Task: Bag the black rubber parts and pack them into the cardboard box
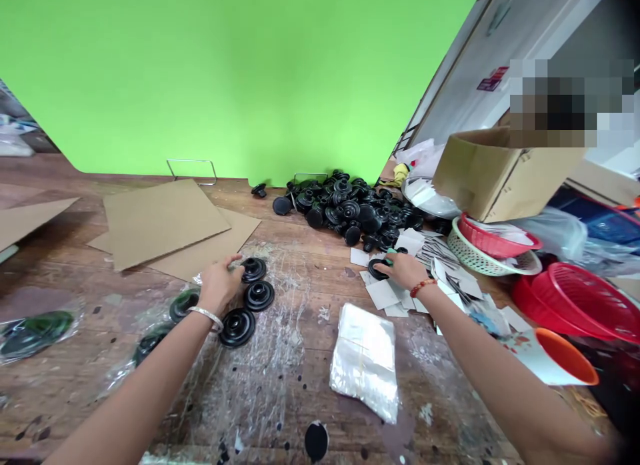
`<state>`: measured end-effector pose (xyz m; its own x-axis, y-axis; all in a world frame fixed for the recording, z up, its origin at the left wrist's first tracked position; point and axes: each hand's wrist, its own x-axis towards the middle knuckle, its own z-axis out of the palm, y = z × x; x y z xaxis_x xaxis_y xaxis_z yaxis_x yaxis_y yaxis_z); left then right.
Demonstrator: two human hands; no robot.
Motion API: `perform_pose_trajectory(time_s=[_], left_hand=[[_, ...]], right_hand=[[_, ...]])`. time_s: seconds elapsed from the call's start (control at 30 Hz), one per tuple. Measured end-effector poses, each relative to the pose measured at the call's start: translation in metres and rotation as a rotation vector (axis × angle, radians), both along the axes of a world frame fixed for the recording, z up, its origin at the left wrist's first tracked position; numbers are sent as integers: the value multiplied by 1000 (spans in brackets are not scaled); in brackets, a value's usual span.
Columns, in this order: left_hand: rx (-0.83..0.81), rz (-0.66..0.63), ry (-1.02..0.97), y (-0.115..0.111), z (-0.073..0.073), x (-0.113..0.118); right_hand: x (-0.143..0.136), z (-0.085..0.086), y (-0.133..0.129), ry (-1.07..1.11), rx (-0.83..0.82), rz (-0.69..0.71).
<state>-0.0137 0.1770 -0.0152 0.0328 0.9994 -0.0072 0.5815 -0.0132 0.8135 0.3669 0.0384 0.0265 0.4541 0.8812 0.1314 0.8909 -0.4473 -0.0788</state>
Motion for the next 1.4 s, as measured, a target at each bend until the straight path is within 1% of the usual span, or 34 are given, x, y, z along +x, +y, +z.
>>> perform_pose_trajectory(time_s=[0.07,0.13,0.17,0.2,0.23,0.27,0.3,0.33,0.37,0.43,0.5,0.57,0.63,0.67,0.73,0.77,0.8,0.83,0.87,0.9,0.97,1.03,1.07,1.13,1.17,1.2,1.23,1.3,1.33,1.4], left_hand=[[73,0,31,-14,9,-2],[104,-51,-10,-37,21,0],[71,-103,-70,-51,28,3],[-3,-173,-175,-67,34,8],[-128,-250,-305,-82,39,14],[-271,-328,-432,-97,43,20],[-386,-386,-571,-110,45,26],[-464,-435,-702,-120,45,32],[-509,-473,-817,-128,44,36],[-530,-507,-957,-136,37,39],[-526,-535,-944,-139,29,35],[-532,-569,-864,-142,24,29],[-558,-586,-845,-146,24,24],[-576,-569,-874,-149,25,23],[-566,-464,-970,-152,27,23],[-522,-380,-1014,-152,28,23],[-459,-289,-1040,-151,27,24],[-383,-210,-1038,-150,26,24],[-304,-152,-1002,-148,25,24],[-231,-122,-936,-145,23,23],[-120,-135,-738,-139,19,19],[-51,-190,-513,-133,17,13],[-32,-224,-402,-130,17,10],[-21,-309,-174,-125,19,5],[-26,-365,-64,-123,19,4],[-35,-431,36,-121,20,3],[-41,-501,120,-120,19,4],[-34,-618,240,-120,13,5],[-9,-650,286,-120,9,6],[86,-656,392,-121,2,8]], right_hand=[[-4,4,-2,-5,-32,-2],[-18,14,-4,-28,45,15],[-30,20,-7,-19,114,63],[-45,26,-9,18,187,143],[-62,31,-13,86,252,248],[-82,34,-17,185,283,370],[-102,37,-21,300,278,476],[-121,37,-25,410,255,565],[-138,36,-29,508,221,633],[-164,32,-36,678,193,724],[-177,25,-37,797,198,800],[-183,19,-34,836,215,868],[-188,11,-29,884,258,871],[-191,6,-27,953,292,827],[-203,-6,-27,1158,354,648],[-211,-13,-30,1232,373,545],[-220,-20,-34,1251,390,457],[-229,-28,-41,1212,402,402],[-238,-35,-48,1130,412,386],[-246,-42,-55,1024,425,401],[-257,-51,-66,834,460,470],[-257,-52,-67,740,504,541],[-252,-51,-64,714,524,575],[-234,-43,-52,672,527,642],[-221,-37,-43,637,513,642],[-206,-31,-32,578,471,605],[-189,-24,-20,510,414,537],[-151,-12,7,324,248,306],[-132,-7,22,275,202,223],[-98,0,51,211,155,108]])
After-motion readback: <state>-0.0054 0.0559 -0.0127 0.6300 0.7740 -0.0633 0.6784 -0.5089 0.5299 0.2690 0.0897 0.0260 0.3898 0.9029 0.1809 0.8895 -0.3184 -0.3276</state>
